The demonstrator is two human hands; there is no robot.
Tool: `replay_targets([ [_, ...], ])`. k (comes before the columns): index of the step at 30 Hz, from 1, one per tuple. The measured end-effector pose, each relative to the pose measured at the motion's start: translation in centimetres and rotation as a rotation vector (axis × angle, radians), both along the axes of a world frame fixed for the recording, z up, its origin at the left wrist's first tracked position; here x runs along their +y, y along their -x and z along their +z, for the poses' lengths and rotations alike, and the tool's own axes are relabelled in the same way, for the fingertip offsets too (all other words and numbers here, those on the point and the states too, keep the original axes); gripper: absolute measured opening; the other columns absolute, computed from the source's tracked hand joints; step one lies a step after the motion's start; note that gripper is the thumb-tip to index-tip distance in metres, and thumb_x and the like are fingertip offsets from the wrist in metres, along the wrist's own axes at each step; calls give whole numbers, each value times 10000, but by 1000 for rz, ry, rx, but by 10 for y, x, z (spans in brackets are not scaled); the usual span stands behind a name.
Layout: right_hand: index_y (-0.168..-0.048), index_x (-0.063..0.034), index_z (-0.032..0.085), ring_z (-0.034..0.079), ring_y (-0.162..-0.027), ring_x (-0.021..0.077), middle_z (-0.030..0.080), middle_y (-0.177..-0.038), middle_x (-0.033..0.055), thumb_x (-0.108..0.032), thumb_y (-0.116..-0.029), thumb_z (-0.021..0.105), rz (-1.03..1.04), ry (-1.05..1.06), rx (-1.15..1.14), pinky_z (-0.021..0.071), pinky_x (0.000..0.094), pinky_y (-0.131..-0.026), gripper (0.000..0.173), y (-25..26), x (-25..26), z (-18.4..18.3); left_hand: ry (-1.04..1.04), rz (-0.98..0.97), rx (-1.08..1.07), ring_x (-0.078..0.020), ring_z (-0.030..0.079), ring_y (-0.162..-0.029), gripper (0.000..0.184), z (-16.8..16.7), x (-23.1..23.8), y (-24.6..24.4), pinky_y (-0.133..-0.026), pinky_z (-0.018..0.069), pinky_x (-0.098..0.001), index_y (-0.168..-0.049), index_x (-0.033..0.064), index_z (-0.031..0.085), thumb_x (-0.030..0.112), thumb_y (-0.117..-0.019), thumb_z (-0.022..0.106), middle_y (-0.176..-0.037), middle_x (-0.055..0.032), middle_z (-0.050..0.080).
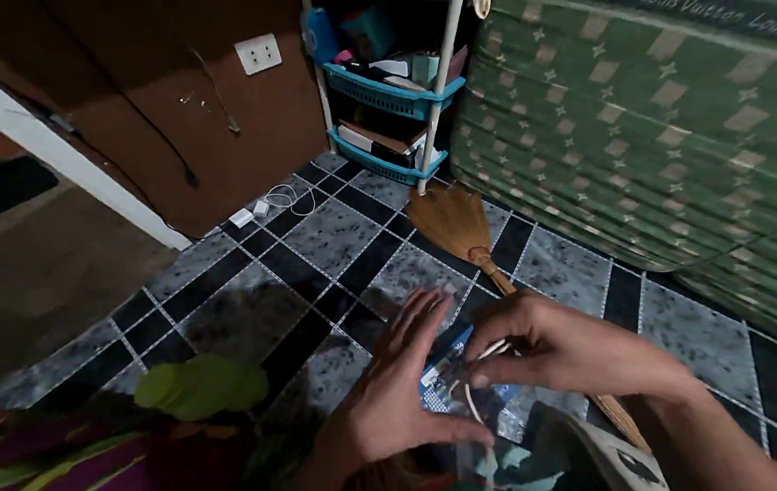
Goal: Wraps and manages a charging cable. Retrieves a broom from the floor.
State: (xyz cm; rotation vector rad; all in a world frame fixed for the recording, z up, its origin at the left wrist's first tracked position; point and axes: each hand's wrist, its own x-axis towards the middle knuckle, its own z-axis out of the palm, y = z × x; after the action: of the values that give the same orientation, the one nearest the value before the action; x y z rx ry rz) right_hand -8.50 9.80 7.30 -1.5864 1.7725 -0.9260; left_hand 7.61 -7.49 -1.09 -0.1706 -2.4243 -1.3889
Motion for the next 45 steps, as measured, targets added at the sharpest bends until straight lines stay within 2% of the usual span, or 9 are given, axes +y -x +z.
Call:
replay_targets([
  [7,-1009,-90,733,538,-553,15,663,-748,31,-86,-923,715,-353,395,-765,466,153,-504,89,1,-50,-14,-708,-187,70,-165,445,-1437,1011,-20,9,27,-1226,359,-379,-1580,44,290,345,-802,862,-1557,-56,471],
  [11,-1018,-130,731,477,-491,13,600,-690,-2,-120,-954,667,-501,422,-1049,475,182,-476,91,14,-84,-31,-915,-84,-9,-154,725,-893,474,-39,5,51,-828,619,-339,-1366,-50,514,110,-955,687,-994,-65,734],
  [15,-983,-105,727,477,-508,14,577,-668,-27,-56,-976,600,-708,408,-1083,450,165,-495,136,58,-132,-71,-767,-174,-345,-91,662,-713,417,-44,-53,64,-663,597,-267,-1431,27,502,99,-1024,559,-909,-26,671],
  [18,-1229,-90,650,658,-827,95,687,-967,18,-140,-1039,565,-746,201,-900,578,285,-776,213,98,-170,-123,-586,104,-555,-55,537,-562,340,-50,-108,88,-516,491,-227,-1380,126,587,167,-1052,505,-782,7,597],
  [21,-1461,-34,483,574,-1250,309,574,-1402,182,-299,-1070,541,-780,-150,-590,472,526,-1023,476,125,-208,-198,-275,545,-632,-269,579,-685,362,-81,-175,137,-633,506,-453,-1386,100,584,290,-1093,485,-915,-171,645],
  [25,-1495,-40,487,385,-1429,483,394,-1571,259,-398,-1041,571,-715,-443,72,354,697,-1083,585,133,-256,-304,41,750,-760,-462,638,-1130,524,-122,-264,224,-963,488,-633,-1472,-10,441,367,-1112,390,-1211,-306,641],
  [30,-1639,-131,240,100,-1565,434,115,-1704,201,-450,-1068,419,-721,-493,476,159,734,-1168,678,131,-290,-385,617,773,-954,-491,634,-1127,504,-157,-372,276,-887,509,-665,-1507,67,420,283,-1062,515,-1300,-284,615],
  [33,-1649,-172,218,101,-1573,402,103,-1711,181,-461,-1066,350,-758,-502,571,124,713,-1194,664,125,-290,-396,682,841,-973,-532,583,-1197,532,-165,-433,275,-906,494,-697,-1510,-5,400,159,-1027,555,-1433,-329,496],
  [45,-1597,-140,377,257,-1531,427,284,-1664,178,-508,-1014,368,-751,-539,695,195,730,-1162,689,125,-285,-402,621,899,-948,-666,142,-1447,1101,-206,-528,306,-1165,99,-752,-1597,-69,107,389,-875,801,-1546,-492,146],
])
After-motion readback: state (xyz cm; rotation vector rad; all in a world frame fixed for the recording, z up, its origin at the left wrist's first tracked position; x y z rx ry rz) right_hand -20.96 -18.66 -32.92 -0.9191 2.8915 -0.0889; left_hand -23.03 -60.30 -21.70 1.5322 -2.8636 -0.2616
